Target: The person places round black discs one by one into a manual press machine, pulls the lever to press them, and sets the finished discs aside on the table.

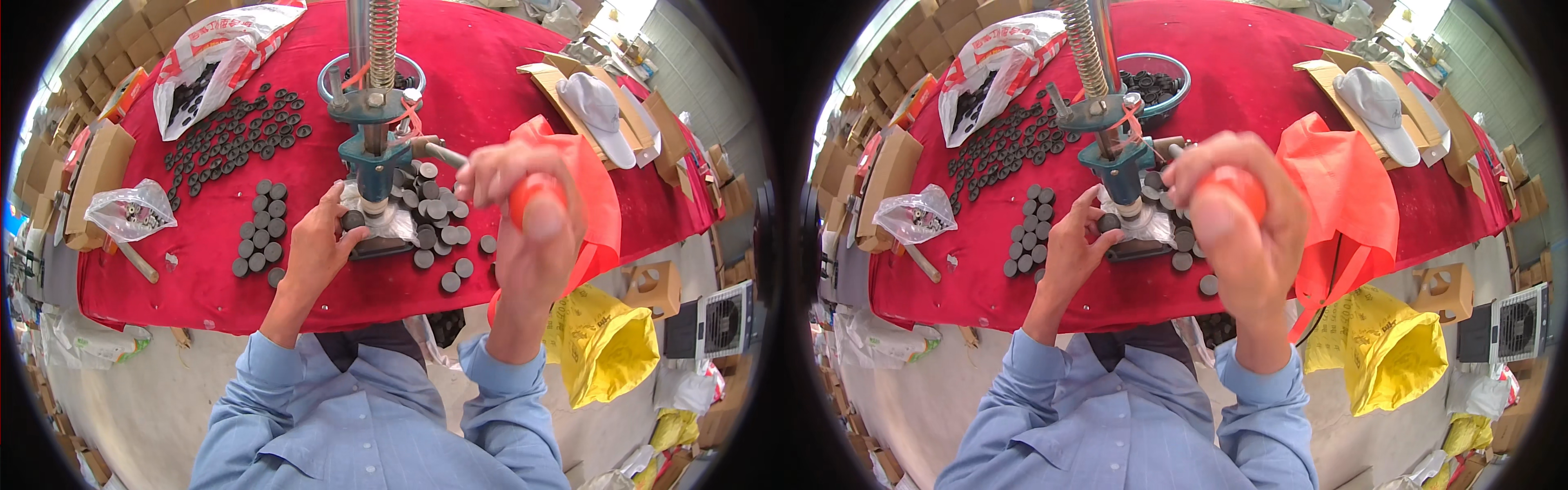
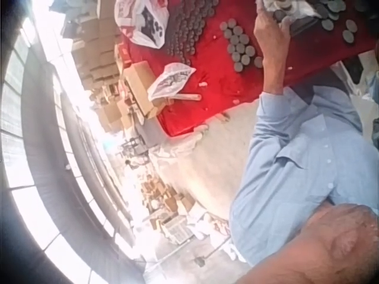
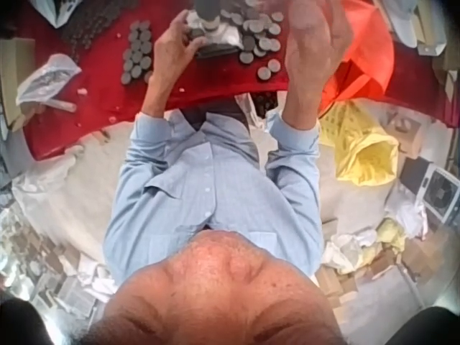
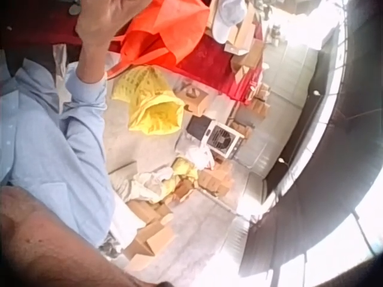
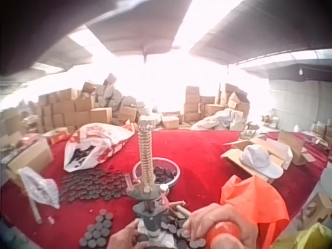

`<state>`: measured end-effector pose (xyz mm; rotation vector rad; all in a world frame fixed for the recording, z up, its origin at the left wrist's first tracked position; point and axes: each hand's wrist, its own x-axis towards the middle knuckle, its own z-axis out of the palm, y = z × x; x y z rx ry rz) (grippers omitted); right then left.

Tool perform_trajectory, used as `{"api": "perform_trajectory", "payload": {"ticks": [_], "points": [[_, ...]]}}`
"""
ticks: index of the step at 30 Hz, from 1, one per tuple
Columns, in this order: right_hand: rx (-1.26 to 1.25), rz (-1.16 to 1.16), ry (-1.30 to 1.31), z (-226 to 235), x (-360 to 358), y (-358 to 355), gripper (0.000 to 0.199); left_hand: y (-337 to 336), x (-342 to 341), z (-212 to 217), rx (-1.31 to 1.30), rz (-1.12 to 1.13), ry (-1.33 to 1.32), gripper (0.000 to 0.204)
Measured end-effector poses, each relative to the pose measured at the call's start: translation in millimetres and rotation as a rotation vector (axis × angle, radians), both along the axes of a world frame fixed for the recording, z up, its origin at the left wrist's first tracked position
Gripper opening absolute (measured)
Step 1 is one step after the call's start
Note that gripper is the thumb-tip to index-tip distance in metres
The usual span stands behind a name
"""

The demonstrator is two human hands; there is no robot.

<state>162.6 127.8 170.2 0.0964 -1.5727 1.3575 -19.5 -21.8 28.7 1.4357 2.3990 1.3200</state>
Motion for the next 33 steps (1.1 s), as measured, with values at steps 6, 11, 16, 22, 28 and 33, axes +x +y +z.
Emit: {"api": "perform_trajectory", "payload": {"ticks": [6,11,16,22,28,33], "points": [[-0.133,0.05,-0.07,30,-17,6,0.029,23,-2,-14,0.119,-0.026,-0.035,0.079],[-0.124,0.024,-0.037,19,-13,3,0.031,40,0,-17,0.135,-0.002,0.039,0.078],[-0.013,0.027,0.06,-22,3,-12,0.042,31,1,-24,0.137,0.031,0.078,0.078],[0.036,-0.091,0.176,-97,18,-35,0.053,3,0,-18,0.221,0.077,-0.138,0.071],[0.066,-0.133,0.141,-99,23,-32,0.053,10,-2,-13,0.195,0.041,-0.078,0.069],[0.059,-0.082,0.012,-54,23,-28,0.054,37,0,-19,0.197,-0.002,-0.039,0.071]]}}
